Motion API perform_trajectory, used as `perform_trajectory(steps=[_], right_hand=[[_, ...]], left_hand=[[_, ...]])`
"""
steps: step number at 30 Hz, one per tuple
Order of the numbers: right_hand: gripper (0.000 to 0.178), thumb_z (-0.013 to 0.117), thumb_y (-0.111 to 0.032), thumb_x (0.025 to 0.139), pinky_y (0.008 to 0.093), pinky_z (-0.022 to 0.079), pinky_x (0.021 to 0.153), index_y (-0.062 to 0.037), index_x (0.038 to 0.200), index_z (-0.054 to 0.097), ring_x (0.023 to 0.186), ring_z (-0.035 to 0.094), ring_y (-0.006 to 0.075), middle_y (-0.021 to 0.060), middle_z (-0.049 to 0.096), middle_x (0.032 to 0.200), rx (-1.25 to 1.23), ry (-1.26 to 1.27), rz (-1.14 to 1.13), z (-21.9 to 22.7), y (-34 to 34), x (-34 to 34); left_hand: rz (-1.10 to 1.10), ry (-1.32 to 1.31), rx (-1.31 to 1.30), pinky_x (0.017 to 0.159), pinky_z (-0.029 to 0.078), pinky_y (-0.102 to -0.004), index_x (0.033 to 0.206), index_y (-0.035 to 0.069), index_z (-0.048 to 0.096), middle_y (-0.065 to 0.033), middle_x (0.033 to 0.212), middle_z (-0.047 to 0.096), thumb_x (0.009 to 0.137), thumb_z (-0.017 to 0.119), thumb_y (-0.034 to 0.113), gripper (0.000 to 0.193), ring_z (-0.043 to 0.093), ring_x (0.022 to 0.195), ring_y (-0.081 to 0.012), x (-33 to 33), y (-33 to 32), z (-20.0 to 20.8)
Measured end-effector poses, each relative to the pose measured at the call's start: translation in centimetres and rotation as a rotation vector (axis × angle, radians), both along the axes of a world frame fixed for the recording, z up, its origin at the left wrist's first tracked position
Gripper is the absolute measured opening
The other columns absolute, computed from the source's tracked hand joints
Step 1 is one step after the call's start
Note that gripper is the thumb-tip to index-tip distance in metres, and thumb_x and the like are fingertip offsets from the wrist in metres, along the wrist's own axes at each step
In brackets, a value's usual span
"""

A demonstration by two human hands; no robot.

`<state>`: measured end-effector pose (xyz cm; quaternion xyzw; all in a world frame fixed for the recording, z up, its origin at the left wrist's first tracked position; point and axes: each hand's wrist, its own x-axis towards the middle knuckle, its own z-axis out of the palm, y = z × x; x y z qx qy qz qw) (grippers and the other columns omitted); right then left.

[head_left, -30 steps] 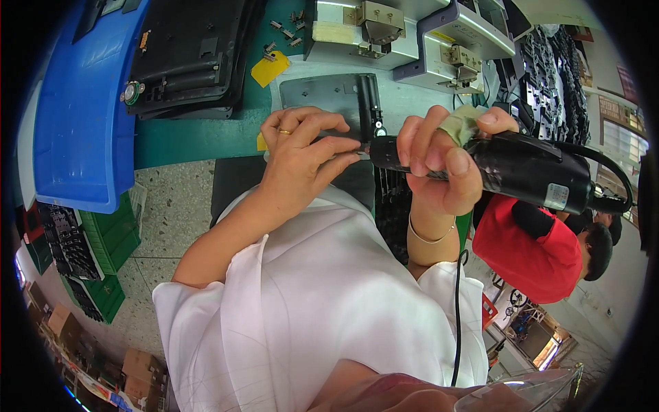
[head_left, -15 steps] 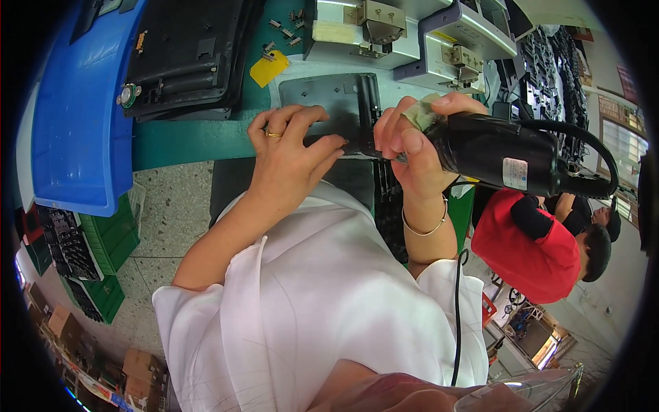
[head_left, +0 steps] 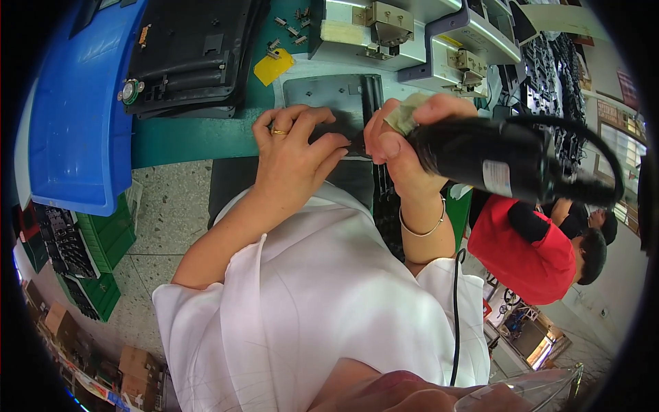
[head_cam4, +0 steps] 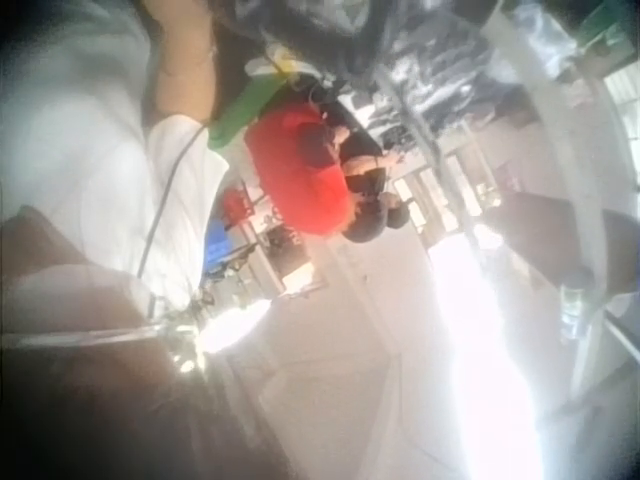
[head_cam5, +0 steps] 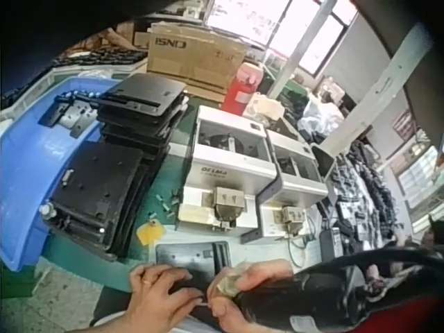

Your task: The person assembles electronic components by hand, securing a circuit board into an electronic housing with screws using an electric screwdriver.

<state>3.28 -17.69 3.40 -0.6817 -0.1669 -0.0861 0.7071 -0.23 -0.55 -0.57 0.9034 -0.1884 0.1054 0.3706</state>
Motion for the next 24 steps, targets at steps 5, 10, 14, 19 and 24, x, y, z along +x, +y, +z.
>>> perform_trajectory(steps=[5, 10, 14, 19, 24], right_hand=[[0.036, 0.076, -0.003, 0.073, 0.0277, 0.052, 0.082, -0.0013, 0.095, 0.048, 0.072, 0.06, 0.0112, 0.0074, 0.058, 0.082, 0.009, -0.056, 0.04, -0.6, 0.4, -0.9], [0.045, 0.054, 0.017, 0.073, 0.0328, 0.045, 0.046, -0.0086, 0.105, 0.035, 0.045, 0.046, 0.0181, 0.0061, 0.045, 0.056, -0.051, -0.155, -0.066, 0.0, 0.6, -0.2], [0.049, 0.06, 0.008, 0.081, 0.0321, 0.047, 0.05, -0.0059, 0.121, 0.036, 0.049, 0.048, 0.0166, 0.005, 0.05, 0.06, -0.101, -0.214, 0.01, 0.3, 0.2, -0.7], [0.055, 0.065, 0.003, 0.08, 0.0304, 0.046, 0.048, -0.009, 0.125, 0.037, 0.049, 0.048, 0.0153, 0.0036, 0.05, 0.062, 0.124, -0.184, 0.003, 1.7, -1.0, -0.7], [0.044, 0.056, -0.001, 0.084, 0.0343, 0.049, 0.052, -0.0068, 0.123, 0.036, 0.049, 0.048, 0.0175, 0.0065, 0.05, 0.061, 0.383, -0.434, -0.385, 6.3, -5.6, 1.4]], left_hand=[[-0.03, 0.007, 0.004, 0.096, 0.026, -0.0473, 0.087, 0.018, 0.066, 0.0012, 0.109, 0.056, 0.074, 0.075, 0.02, 0.016, 0.047, 0.111, -0.0218, 0.1, 0.0, 0.0], [-0.049, 0.019, 0.022, 0.097, 0.026, -0.0474, 0.089, 0.016, 0.066, 0.0008, 0.11, 0.056, 0.073, 0.076, 0.023, 0.02, 0.047, 0.112, -0.0225, 0.3, -0.1, 0.4], [-0.054, 0.006, 0.047, 0.097, 0.026, -0.0463, 0.091, 0.018, 0.067, 0.001, 0.112, 0.056, 0.072, 0.076, 0.024, 0.022, 0.047, 0.112, -0.0223, 0.3, -0.1, 0.4], [-0.042, -0.021, 0.068, 0.097, 0.026, -0.0456, 0.09, 0.018, 0.066, 0.0008, 0.112, 0.056, 0.072, 0.077, 0.024, 0.022, 0.047, 0.112, -0.0223, 0.1, -0.3, 0.5], [-0.074, -0.006, 0.075, 0.097, 0.027, -0.0459, 0.09, 0.017, 0.066, 0.0011, 0.111, 0.057, 0.071, 0.078, 0.024, 0.024, 0.047, 0.111, -0.0218, 0.1, -0.3, 0.8]])
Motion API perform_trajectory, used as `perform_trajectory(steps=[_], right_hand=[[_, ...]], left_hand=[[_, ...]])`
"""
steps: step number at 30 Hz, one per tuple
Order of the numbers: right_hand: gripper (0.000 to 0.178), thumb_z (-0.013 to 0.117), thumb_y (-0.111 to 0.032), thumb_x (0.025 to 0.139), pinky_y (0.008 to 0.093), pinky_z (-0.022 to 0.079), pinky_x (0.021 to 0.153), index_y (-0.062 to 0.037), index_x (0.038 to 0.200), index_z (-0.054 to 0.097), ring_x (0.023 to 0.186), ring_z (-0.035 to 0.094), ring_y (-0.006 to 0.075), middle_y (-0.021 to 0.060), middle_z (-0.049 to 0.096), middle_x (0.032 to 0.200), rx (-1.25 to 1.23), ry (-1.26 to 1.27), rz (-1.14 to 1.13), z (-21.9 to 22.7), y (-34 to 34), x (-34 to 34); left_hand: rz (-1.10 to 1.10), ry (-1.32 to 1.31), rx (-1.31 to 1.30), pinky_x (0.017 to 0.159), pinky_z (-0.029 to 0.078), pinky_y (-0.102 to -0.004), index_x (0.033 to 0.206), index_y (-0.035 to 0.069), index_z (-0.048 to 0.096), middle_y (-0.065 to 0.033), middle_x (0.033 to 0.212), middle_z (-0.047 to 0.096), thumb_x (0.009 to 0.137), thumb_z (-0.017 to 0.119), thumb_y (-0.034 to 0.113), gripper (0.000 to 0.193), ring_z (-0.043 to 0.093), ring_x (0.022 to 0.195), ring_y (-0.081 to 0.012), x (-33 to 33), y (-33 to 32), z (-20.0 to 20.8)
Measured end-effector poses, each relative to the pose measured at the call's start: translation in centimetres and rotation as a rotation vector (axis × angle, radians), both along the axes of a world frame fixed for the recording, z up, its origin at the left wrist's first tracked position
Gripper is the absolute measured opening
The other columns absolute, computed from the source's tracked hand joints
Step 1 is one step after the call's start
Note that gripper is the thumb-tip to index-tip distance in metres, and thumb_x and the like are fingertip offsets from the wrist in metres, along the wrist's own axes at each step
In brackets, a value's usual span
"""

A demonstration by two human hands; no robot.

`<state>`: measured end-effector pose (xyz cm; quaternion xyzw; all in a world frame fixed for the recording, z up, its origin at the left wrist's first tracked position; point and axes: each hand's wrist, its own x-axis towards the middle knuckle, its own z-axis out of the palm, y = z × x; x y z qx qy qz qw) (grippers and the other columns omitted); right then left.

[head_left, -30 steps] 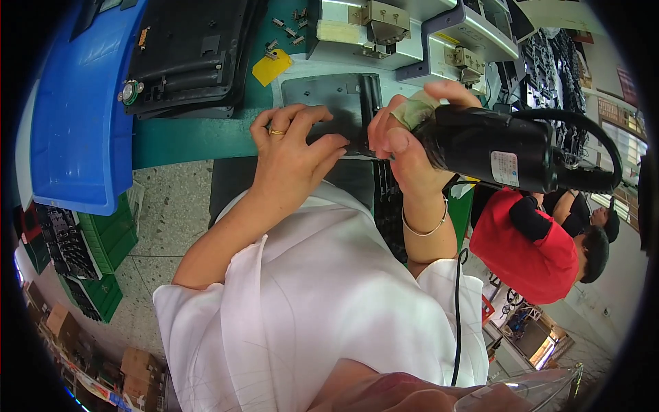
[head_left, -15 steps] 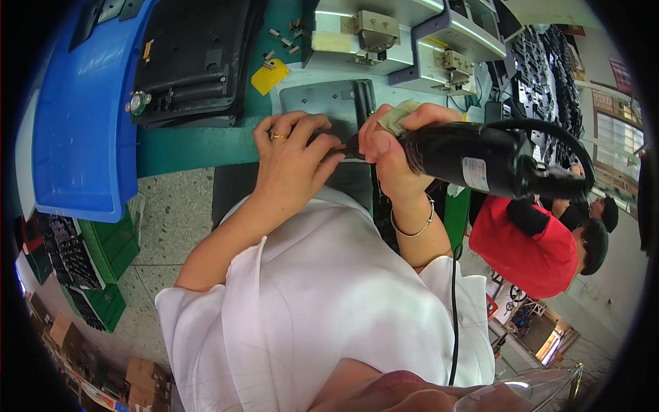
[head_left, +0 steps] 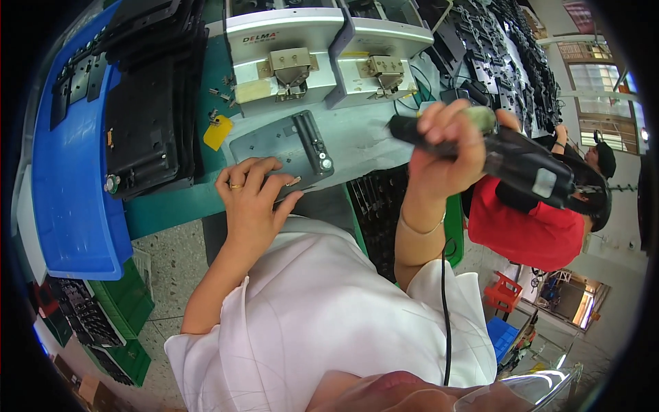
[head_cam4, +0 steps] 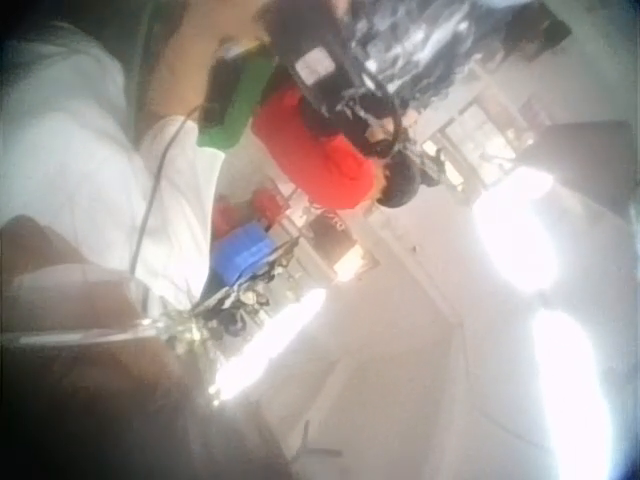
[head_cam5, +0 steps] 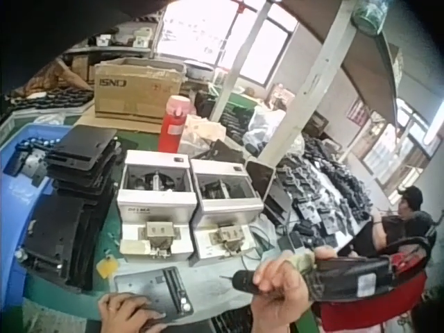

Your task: The person assembles electronic components by hand, securing a circuit board into an electronic housing with screws using an electric screwdriver.

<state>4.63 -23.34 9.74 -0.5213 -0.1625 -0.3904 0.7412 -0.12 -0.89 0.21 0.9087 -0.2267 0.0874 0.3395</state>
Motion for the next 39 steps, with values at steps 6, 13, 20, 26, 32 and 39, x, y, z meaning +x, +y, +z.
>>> perform_trajectory(steps=[6, 13, 20, 26, 32, 39], right_hand=[[0.044, 0.055, 0.004, 0.083, 0.0341, 0.051, 0.054, -0.0028, 0.122, 0.037, 0.051, 0.051, 0.0162, 0.008, 0.05, 0.061, -0.035, -0.094, -0.132, 0.5, -2.3, 3.5], [0.043, 0.055, 0.008, 0.083, 0.0326, 0.052, 0.055, 0.0009, 0.121, 0.038, 0.05, 0.054, 0.0143, 0.0091, 0.054, 0.063, -0.078, -0.059, -0.107, -0.5, -2.4, 4.7], [0.043, 0.058, 0.007, 0.083, 0.032, 0.052, 0.055, 0.0015, 0.121, 0.039, 0.051, 0.054, 0.014, 0.0096, 0.056, 0.064, -0.083, -0.045, -0.057, -0.7, -2.9, 5.1], [0.04, 0.058, 0.006, 0.083, 0.0364, 0.049, 0.054, 0.0007, 0.119, 0.041, 0.052, 0.052, 0.0172, 0.0108, 0.053, 0.065, -0.18, 0.09, 0.066, 0.5, -3.2, 6.3], [0.044, 0.058, 0.004, 0.084, 0.0324, 0.047, 0.05, -0.0031, 0.124, 0.04, 0.049, 0.051, 0.0155, 0.0083, 0.054, 0.063, -0.066, 0.177, 0.169, 0.1, -2.2, 3.5], [0.045, 0.06, 0.002, 0.084, 0.0323, 0.045, 0.045, -0.0116, 0.12, 0.036, 0.046, 0.047, 0.0161, 0.0064, 0.048, 0.059, 0.003, 0.231, 0.458, -2.9, 5.7, -2.0]], left_hand=[[0.008, -0.01, 0.0, 0.096, 0.027, -0.0446, 0.09, 0.016, 0.067, 0.0024, 0.109, 0.059, 0.07, 0.079, 0.025, 0.025, 0.048, 0.111, -0.0208, 0.3, -0.4, -0.2], [0.02, -0.001, 0.007, 0.096, 0.027, -0.0411, 0.088, 0.015, 0.068, 0.0, 0.106, 0.06, 0.069, 0.081, 0.025, 0.025, 0.051, 0.11, -0.0219, 0.4, -0.6, 0.1], [0.018, 0.009, 0.012, 0.096, 0.027, -0.0409, 0.089, 0.015, 0.068, -0.0003, 0.106, 0.06, 0.069, 0.081, 0.025, 0.025, 0.051, 0.11, -0.0218, 0.4, -0.5, 0.0], [0.017, 0.017, 0.016, 0.096, 0.027, -0.0405, 0.092, 0.014, 0.067, -0.0009, 0.109, 0.06, 0.069, 0.081, 0.025, 0.029, 0.051, 0.111, -0.0224, 0.2, -0.1, 0.2], [-0.005, 0.064, 0.002, 0.098, 0.028, -0.0428, 0.091, 0.015, 0.064, 0.0002, 0.113, 0.059, 0.067, 0.08, 0.023, 0.03, 0.049, 0.112, -0.0238, 0.5, 0.4, 0.0], [0.006, 0.126, -0.066, 0.099, 0.026, -0.0442, 0.091, 0.017, 0.065, 0.0021, 0.114, 0.058, 0.067, 0.08, 0.022, 0.03, 0.047, 0.114, -0.0226, 0.4, 0.6, -0.4]])
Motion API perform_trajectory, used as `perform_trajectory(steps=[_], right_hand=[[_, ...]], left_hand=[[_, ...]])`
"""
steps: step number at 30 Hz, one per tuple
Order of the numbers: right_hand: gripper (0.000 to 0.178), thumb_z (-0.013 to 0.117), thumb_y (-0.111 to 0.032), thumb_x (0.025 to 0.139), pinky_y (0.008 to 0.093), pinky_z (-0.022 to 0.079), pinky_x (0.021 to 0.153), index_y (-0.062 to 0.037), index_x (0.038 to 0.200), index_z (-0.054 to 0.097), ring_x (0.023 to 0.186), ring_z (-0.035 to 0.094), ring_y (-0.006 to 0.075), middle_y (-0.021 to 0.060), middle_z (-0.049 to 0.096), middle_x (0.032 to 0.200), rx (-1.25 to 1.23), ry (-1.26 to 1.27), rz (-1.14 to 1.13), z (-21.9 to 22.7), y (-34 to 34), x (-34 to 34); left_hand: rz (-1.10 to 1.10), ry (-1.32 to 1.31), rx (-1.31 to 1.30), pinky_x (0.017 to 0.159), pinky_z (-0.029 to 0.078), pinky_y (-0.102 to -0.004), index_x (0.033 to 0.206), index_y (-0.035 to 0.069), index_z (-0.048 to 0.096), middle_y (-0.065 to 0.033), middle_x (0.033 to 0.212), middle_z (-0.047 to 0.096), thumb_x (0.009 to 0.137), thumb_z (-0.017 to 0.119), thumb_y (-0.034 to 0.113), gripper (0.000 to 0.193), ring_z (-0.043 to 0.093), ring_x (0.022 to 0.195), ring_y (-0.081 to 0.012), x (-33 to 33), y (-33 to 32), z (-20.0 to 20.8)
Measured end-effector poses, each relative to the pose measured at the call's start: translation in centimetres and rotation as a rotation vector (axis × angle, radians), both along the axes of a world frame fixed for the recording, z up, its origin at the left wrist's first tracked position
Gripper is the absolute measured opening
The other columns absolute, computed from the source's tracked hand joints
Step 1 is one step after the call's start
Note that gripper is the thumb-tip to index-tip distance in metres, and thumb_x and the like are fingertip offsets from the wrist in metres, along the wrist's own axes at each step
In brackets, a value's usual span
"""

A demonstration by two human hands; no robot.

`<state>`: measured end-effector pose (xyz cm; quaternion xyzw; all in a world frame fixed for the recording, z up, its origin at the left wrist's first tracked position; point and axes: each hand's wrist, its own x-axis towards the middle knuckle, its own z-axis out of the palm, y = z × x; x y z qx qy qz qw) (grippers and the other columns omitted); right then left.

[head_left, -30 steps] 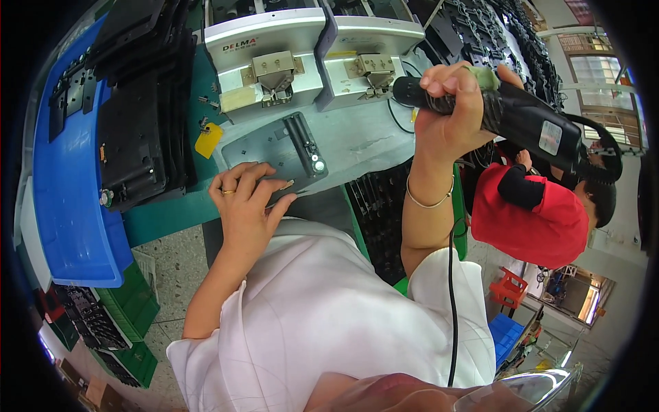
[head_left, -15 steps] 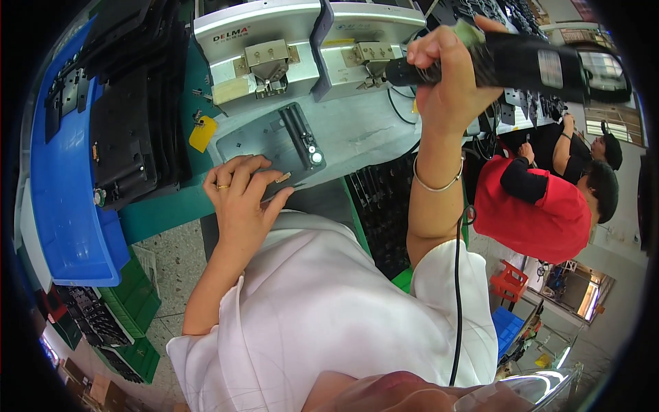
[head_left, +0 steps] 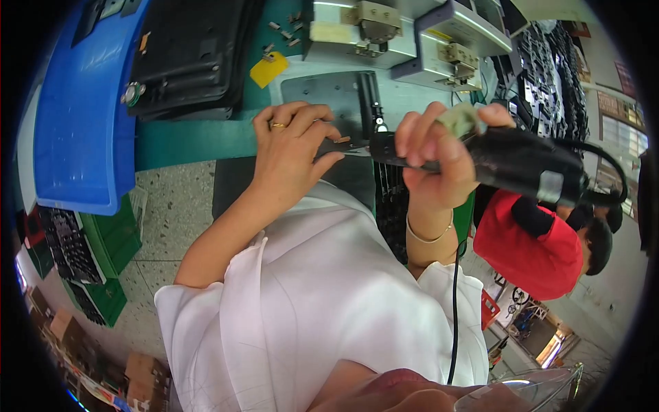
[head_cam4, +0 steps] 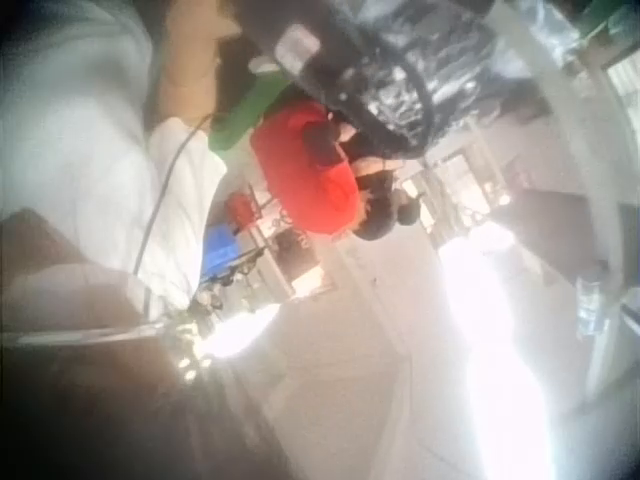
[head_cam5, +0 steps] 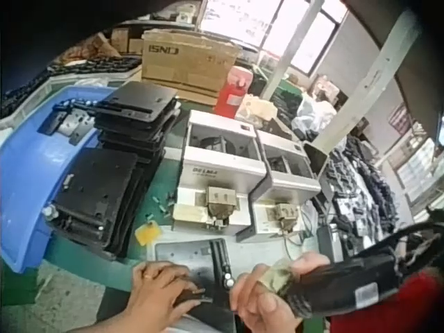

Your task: The person assembles electronic components by hand, securing a circuit board into an electronic housing with screws using an electric screwdriver.

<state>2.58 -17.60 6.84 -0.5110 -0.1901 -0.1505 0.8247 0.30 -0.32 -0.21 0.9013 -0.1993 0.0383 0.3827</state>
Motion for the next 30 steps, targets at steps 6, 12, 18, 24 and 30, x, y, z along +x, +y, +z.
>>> perform_trajectory(steps=[6, 12, 18, 24, 30], right_hand=[[0.05, 0.061, 0.006, 0.084, 0.0283, 0.046, 0.048, -0.0111, 0.119, 0.031, 0.053, 0.055, 0.0193, 0.0102, 0.052, 0.067, -0.172, -0.013, 0.016, -2.0, 1.7, -0.5], [0.049, 0.064, 0.003, 0.084, 0.0285, 0.045, 0.048, -0.0095, 0.119, 0.031, 0.052, 0.054, 0.0195, 0.0103, 0.052, 0.068, -0.195, -0.041, -0.002, -2.6, 1.9, -0.1], [0.048, 0.065, -0.001, 0.086, 0.0285, 0.045, 0.047, -0.0093, 0.119, 0.031, 0.051, 0.054, 0.0195, 0.0094, 0.051, 0.065, -0.192, -0.055, 0.01, -2.6, 1.9, -0.1], [0.048, 0.065, -0.001, 0.086, 0.0297, 0.046, 0.048, -0.0089, 0.117, 0.03, 0.05, 0.053, 0.0191, 0.0084, 0.05, 0.062, -0.228, -0.076, -0.015, -2.8, 2.3, 0.0], [0.039, 0.064, -0.004, 0.088, 0.0319, 0.044, 0.045, -0.0151, 0.11, 0.034, 0.048, 0.044, 0.0157, 0.0038, 0.046, 0.06, -0.321, -0.086, -0.008, -2.8, 3.2, -0.4]], left_hand=[[0.012, 0.002, -0.034, 0.097, 0.026, -0.043, 0.089, 0.017, 0.065, 0.0041, 0.112, 0.058, 0.067, 0.08, 0.022, 0.028, 0.047, 0.114, -0.0204, -0.1, 0.2, -0.4], [0.02, -0.002, -0.051, 0.096, 0.027, -0.0427, 0.089, 0.017, 0.065, 0.0051, 0.112, 0.058, 0.067, 0.08, 0.022, 0.027, 0.047, 0.113, -0.0198, -0.2, 0.3, -0.6], [0.018, 0.002, -0.057, 0.097, 0.027, -0.0431, 0.089, 0.017, 0.065, 0.005, 0.113, 0.057, 0.067, 0.08, 0.022, 0.027, 0.047, 0.115, -0.0197, -0.2, 0.3, -0.6], [0.02, -0.001, -0.056, 0.097, 0.028, -0.0429, 0.095, 0.015, 0.063, 0.0044, 0.115, 0.057, 0.066, 0.081, 0.021, 0.034, 0.046, 0.115, -0.02, -0.2, 0.4, -0.5], [0.037, -0.031, -0.073, 0.097, 0.03, -0.043, 0.101, 0.013, 0.059, 0.0022, 0.111, 0.057, 0.065, 0.081, 0.018, 0.042, 0.049, 0.112, -0.0197, -0.1, 0.4, -0.5]])
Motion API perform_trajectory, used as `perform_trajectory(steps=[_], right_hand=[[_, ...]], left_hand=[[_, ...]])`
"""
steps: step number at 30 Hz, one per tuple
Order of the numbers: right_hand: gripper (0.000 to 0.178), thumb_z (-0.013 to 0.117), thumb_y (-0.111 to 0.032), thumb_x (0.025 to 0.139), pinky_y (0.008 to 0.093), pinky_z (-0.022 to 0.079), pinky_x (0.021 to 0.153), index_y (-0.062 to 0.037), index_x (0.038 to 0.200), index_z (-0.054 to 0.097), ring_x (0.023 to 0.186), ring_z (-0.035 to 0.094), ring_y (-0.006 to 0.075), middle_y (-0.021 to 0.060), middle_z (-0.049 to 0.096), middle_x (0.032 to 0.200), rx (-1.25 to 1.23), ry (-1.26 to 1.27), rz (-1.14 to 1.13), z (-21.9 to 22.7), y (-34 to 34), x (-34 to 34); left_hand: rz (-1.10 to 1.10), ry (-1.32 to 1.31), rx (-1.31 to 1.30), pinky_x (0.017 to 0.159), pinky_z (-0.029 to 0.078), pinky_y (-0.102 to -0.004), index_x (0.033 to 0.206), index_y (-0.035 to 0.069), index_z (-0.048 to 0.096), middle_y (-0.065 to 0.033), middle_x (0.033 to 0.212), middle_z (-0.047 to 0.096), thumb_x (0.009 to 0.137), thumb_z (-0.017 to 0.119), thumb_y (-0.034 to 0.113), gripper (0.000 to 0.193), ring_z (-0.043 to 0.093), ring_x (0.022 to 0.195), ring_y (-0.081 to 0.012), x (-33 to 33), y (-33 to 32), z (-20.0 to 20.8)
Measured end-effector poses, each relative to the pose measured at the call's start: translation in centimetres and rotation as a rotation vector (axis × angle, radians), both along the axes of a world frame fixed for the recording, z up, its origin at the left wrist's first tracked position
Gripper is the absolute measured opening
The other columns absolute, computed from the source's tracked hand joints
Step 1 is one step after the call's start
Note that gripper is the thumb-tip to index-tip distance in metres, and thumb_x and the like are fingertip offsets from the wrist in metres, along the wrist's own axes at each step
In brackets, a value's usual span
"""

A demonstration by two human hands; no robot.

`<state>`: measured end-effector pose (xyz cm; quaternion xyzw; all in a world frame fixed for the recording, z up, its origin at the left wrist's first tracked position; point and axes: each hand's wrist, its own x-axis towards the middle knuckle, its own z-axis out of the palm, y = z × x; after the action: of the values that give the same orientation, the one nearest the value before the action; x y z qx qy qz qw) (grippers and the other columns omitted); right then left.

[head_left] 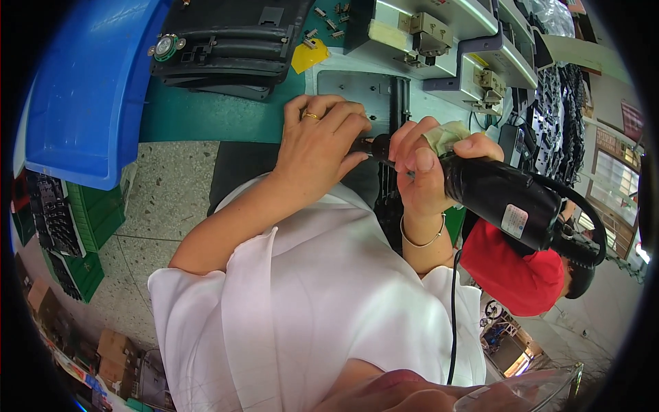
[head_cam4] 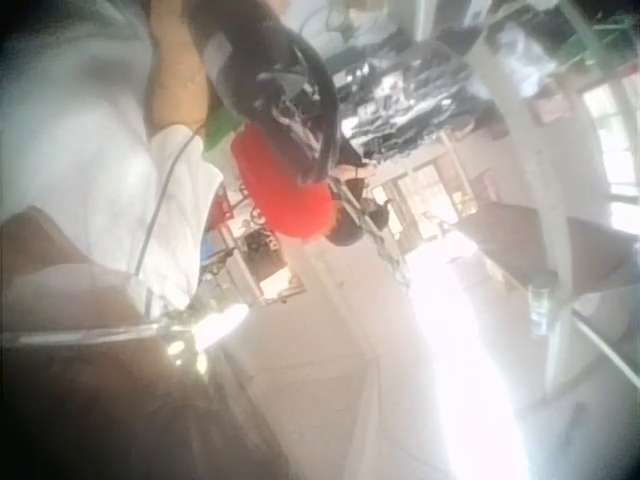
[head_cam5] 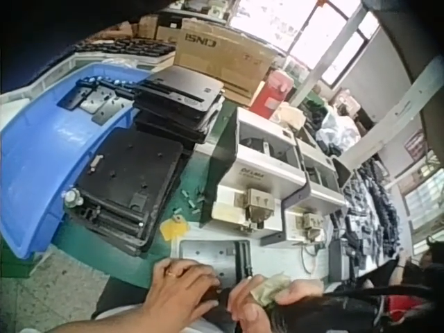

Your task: The person assembles electronic components by hand, securing a circuit board into an electronic housing with screws using an electric screwdriver.

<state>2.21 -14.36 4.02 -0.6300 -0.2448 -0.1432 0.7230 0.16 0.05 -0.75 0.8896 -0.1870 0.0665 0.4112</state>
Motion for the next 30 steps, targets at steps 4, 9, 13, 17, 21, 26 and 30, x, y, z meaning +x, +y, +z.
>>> perform_trajectory(steps=[4, 9, 13, 17, 21, 26, 30], right_hand=[[0.038, 0.063, 0.0, 0.086, 0.0319, 0.043, 0.044, -0.0151, 0.106, 0.034, 0.045, 0.043, 0.0169, 0.0043, 0.043, 0.061, -0.003, 0.012, -0.024, -0.3, 0.3, -0.3], [0.038, 0.061, 0.002, 0.085, 0.0318, 0.042, 0.043, -0.014, 0.106, 0.034, 0.044, 0.044, 0.0174, 0.0053, 0.044, 0.062, -0.063, 0.019, -0.086, -0.3, 0.0, -0.2], [0.043, 0.061, 0.01, 0.082, 0.0329, 0.052, 0.054, -0.0043, 0.114, 0.035, 0.053, 0.057, 0.0192, 0.0082, 0.052, 0.064, 0.056, -0.012, -0.075, -0.9, -0.8, -0.2], [0.044, 0.057, 0.006, 0.084, 0.0334, 0.048, 0.051, -0.0083, 0.119, 0.036, 0.05, 0.049, 0.0181, 0.0068, 0.049, 0.061, 0.372, 0.086, -0.126, 0.7, -1.7, -0.5], [0.042, 0.057, 0.004, 0.085, 0.0336, 0.046, 0.05, -0.0086, 0.12, 0.037, 0.049, 0.046, 0.0175, 0.0076, 0.047, 0.06, 0.494, 0.082, -0.265, 1.7, -3.3, -0.7], [0.042, 0.058, 0.005, 0.086, 0.0334, 0.049, 0.053, -0.0065, 0.12, 0.036, 0.053, 0.05, 0.0165, 0.0094, 0.051, 0.066, 0.34, 0.072, -0.164, 0.1, -3.4, -0.5], [0.045, 0.058, 0.011, 0.083, 0.0318, 0.05, 0.056, -0.0057, 0.12, 0.037, 0.055, 0.052, 0.0161, 0.0102, 0.054, 0.072, 0.263, 0.047, -0.099, -0.6, -3.5, -0.2]], left_hand=[[0.006, -0.021, -0.002, 0.097, 0.03, -0.0432, 0.102, 0.013, 0.058, 0.0019, 0.111, 0.057, 0.065, 0.08, 0.018, 0.043, 0.049, 0.111, -0.02, 0.0, -0.1, 0.1], [-0.016, -0.042, 0.012, 0.097, 0.03, -0.0431, 0.102, 0.014, 0.059, 0.0015, 0.112, 0.057, 0.066, 0.08, 0.018, 0.042, 0.049, 0.112, -0.0206, 0.0, 0.0, -0.1], [-0.028, -0.062, 0.037, 0.096, 0.03, -0.0431, 0.101, 0.014, 0.059, 0.0013, 0.112, 0.057, 0.066, 0.08, 0.019, 0.041, 0.049, 0.112, -0.0213, -0.2, 0.0, -0.1], [-0.024, -0.076, 0.034, 0.096, 0.03, -0.0434, 0.102, 0.016, 0.06, 0.0019, 0.112, 0.057, 0.066, 0.08, 0.019, 0.041, 0.049, 0.112, -0.0212, -0.2, 0.0, -0.3], [-0.055, -0.131, 0.073, 0.096, 0.03, -0.0426, 0.101, 0.019, 0.065, 0.0024, 0.11, 0.058, 0.068, 0.079, 0.019, 0.036, 0.049, 0.113, -0.0208, -0.3, 0.0, -0.2], [-0.06, -0.177, 0.121, 0.096, 0.03, -0.0415, 0.096, 0.021, 0.07, 0.0017, 0.11, 0.06, 0.068, 0.079, 0.019, 0.03, 0.051, 0.114, -0.0217, -0.4, -0.2, -0.1], [-0.043, -0.161, 0.117, 0.096, 0.031, -0.0414, 0.095, 0.02, 0.07, 0.0018, 0.109, 0.061, 0.066, 0.08, 0.018, 0.03, 0.052, 0.113, -0.0221, -0.3, -0.4, 0.0]])
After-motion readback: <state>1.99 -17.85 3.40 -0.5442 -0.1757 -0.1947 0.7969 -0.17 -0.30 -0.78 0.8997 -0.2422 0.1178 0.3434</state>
